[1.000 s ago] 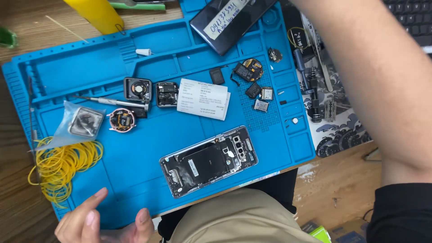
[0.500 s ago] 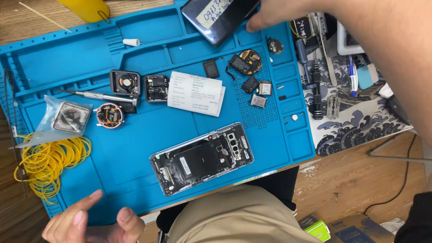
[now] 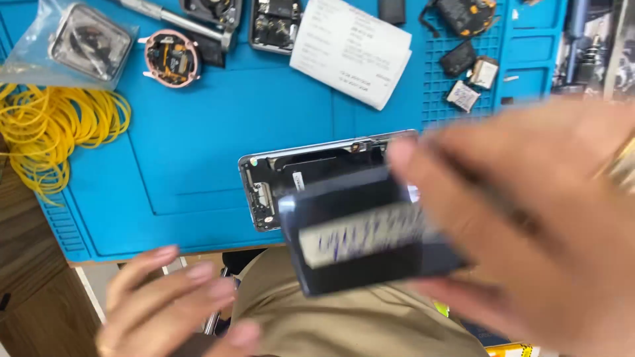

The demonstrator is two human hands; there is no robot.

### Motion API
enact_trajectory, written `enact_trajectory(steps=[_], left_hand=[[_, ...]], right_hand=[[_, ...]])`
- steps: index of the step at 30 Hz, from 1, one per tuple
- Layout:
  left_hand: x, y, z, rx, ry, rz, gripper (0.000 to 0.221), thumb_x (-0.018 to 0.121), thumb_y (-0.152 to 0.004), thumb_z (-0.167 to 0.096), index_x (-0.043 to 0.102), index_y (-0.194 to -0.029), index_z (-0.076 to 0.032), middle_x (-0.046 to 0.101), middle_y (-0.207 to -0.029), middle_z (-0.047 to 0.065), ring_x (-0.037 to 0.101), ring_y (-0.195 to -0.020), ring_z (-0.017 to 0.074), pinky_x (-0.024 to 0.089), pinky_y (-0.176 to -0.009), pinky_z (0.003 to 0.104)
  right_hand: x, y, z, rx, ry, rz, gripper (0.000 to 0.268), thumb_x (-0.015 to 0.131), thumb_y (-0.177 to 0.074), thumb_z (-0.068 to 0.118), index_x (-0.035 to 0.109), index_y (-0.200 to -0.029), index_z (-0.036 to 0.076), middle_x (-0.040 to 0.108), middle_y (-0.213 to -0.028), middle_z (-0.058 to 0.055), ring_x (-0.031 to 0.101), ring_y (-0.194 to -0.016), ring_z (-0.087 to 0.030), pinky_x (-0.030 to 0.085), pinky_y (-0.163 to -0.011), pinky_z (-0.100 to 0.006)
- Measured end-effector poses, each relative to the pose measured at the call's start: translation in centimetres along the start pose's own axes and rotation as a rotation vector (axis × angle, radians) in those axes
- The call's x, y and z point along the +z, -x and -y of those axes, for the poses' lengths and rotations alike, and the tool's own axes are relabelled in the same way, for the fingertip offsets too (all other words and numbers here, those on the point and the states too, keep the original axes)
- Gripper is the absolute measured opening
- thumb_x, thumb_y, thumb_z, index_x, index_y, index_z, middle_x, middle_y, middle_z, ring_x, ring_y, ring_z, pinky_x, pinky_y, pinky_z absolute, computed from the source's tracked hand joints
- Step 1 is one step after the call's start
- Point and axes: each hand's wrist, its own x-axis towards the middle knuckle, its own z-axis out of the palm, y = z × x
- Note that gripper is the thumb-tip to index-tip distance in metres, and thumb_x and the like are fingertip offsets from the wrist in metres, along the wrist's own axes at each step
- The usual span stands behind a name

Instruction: Applying adhesive to a smartphone frame and securing it with multiple rubber bands.

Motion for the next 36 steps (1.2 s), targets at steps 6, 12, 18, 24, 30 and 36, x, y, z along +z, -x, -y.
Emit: enact_trajectory(steps=[6, 12, 18, 24, 30, 36], left_hand=[[0.7, -5.1, -2.8, 0.265, 0.000, 0.390, 0.034, 0.061, -0.104, -0.052, 0.062, -0.132, -0.031, 0.068, -0.134, 0.001, 0.068, -0.124, 0.0259, 0.050, -0.107, 0.057], [2.1, -5.9, -2.8, 0.387, -0.085, 0.413, 0.030, 0.065, -0.110, -0.042, 0.061, -0.137, -0.031, 0.069, -0.138, 0.004, 0.075, -0.117, 0.0200, 0.063, -0.094, 0.038], [3.6, -6.5, -3.1, 0.218, -0.004, 0.368, 0.030, 0.077, -0.100, -0.037, 0.069, -0.122, -0.018, 0.075, -0.123, 0.007, 0.076, -0.099, 0.0184, 0.064, -0.088, 0.034], [0.6, -5.3, -1.1, -0.096, -0.183, 0.712, 0.048, 0.075, -0.080, -0.042, 0.068, -0.128, -0.037, 0.072, -0.128, -0.001, 0.071, -0.104, 0.0205, 0.059, -0.083, 0.040], [-2.1, -5.0, 3.9, -0.645, -0.301, 0.806, 0.083, 0.093, -0.048, -0.043, 0.074, -0.128, -0.035, 0.078, -0.120, -0.001, 0.073, -0.107, 0.0204, 0.056, -0.090, 0.036], [-2.5, -2.2, 7.5, -0.857, 0.884, 0.397, 0.099, 0.085, -0.065, -0.029, 0.041, -0.147, 0.003, 0.055, -0.152, 0.020, 0.059, -0.137, 0.0283, 0.049, -0.114, 0.041]], right_hand=[[5.6, -6.9, 9.0, -0.012, -0.044, 0.019, 0.030, 0.048, -0.102, 0.039, 0.067, -0.102, 0.015, 0.072, -0.126, -0.015, 0.069, -0.102, -0.029, 0.057, -0.084, -0.044], [7.7, -5.4, 8.7, 0.069, -0.110, -0.089, 0.030, 0.048, -0.099, 0.034, 0.061, -0.083, 0.012, 0.073, -0.123, -0.017, 0.070, -0.103, -0.030, 0.057, -0.083, -0.046], [9.3, -4.3, 7.9, 0.064, -0.138, -0.107, 0.039, 0.059, -0.098, 0.052, 0.054, -0.089, 0.014, 0.071, -0.127, -0.015, 0.066, -0.113, -0.029, 0.057, -0.090, -0.047], [9.6, 1.4, 6.2, 0.248, -0.274, -0.241, 0.023, 0.059, -0.096, 0.028, 0.059, -0.117, 0.017, 0.069, -0.126, -0.016, 0.067, -0.119, -0.034, 0.054, -0.108, -0.053], [14.1, 7.7, 3.4, 0.481, -0.351, -0.491, 0.009, 0.046, -0.104, 0.011, 0.046, -0.109, 0.004, 0.056, -0.124, -0.029, 0.063, -0.121, -0.047, 0.053, -0.118, -0.061], [18.3, 6.8, -0.6, 0.091, -0.265, -0.796, 0.034, 0.035, -0.097, 0.018, 0.033, -0.065, 0.006, 0.052, -0.086, -0.034, 0.058, -0.077, -0.053, 0.048, -0.082, -0.071]])
